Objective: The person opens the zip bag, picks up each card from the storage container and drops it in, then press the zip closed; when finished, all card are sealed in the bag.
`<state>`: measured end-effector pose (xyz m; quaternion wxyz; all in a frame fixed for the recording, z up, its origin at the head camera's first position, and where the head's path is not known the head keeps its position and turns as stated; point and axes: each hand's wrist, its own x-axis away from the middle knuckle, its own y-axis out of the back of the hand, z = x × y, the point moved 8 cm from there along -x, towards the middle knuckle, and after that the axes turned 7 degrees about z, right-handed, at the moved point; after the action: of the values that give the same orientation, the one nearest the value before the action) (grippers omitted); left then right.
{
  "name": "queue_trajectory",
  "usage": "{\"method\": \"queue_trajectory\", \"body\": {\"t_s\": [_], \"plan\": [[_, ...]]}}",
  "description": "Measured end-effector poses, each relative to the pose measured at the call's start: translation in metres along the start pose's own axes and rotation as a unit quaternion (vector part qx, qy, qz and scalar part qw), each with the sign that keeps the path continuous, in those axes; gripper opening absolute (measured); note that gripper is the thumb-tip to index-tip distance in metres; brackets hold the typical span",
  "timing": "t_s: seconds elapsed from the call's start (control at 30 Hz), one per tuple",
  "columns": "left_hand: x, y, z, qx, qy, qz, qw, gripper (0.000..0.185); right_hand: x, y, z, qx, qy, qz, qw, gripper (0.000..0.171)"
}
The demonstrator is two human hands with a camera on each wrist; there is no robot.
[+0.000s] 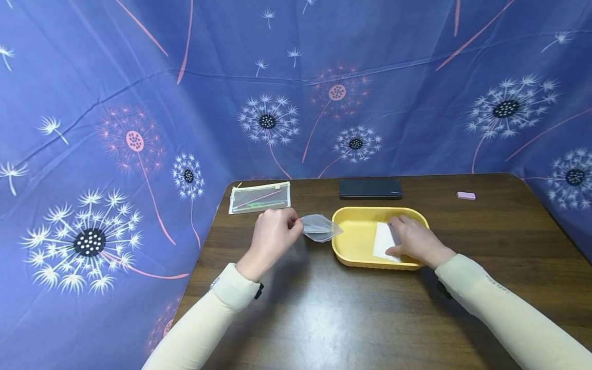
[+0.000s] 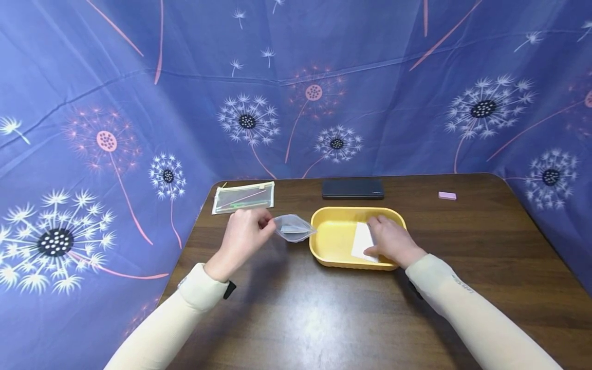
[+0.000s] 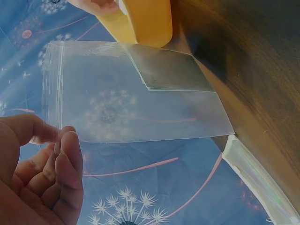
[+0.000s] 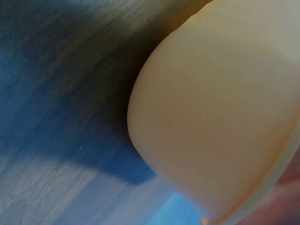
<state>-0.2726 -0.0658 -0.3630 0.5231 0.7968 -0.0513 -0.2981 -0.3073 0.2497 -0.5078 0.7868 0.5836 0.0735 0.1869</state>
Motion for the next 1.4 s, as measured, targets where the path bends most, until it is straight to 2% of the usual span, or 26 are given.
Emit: {"method": "queue_trajectory", "body": {"t_s": [0.2, 0.5, 0.63, 0.83, 0.97, 1.1, 1.4], "plan": [[0.0, 0.001, 0.0, -0.001, -0.001, -0.003, 1.0, 0.016, 0.002, 0.01, 0.003, 0.037, 0.019, -0.043, 0.998, 0.068], [0.0, 0.001, 0.001, -0.003, 0.003, -0.003, 1.0, 0.016, 0.01, 0.04, 0.012, 0.068, 0.054, -0.107, 0.99, 0.035], [0.0, 0.002, 0.0, -0.004, 0.001, -0.005, 1.0, 0.016, 0.011, 0.049, 0.016, 0.067, 0.052, -0.11, 0.99, 0.024], [-0.001, 0.003, 0.0, -0.008, -0.001, -0.01, 0.9999, 0.016, 0.014, 0.058, 0.023, 0.044, 0.033, -0.092, 0.994, 0.013], [-0.002, 0.005, -0.001, -0.01, -0.005, -0.015, 0.9998, 0.016, 0.017, 0.062, 0.032, 0.028, 0.044, -0.086, 0.995, 0.002], [-0.002, 0.006, -0.003, -0.008, -0.009, -0.019, 0.9998, 0.016, 0.021, 0.068, 0.043, 0.027, 0.068, -0.102, 0.992, 0.004], [-0.003, 0.005, -0.002, -0.009, -0.009, -0.014, 0.9998, 0.016, 0.033, 0.092, 0.07, 0.023, 0.113, -0.179, 0.977, 0.004]]}}
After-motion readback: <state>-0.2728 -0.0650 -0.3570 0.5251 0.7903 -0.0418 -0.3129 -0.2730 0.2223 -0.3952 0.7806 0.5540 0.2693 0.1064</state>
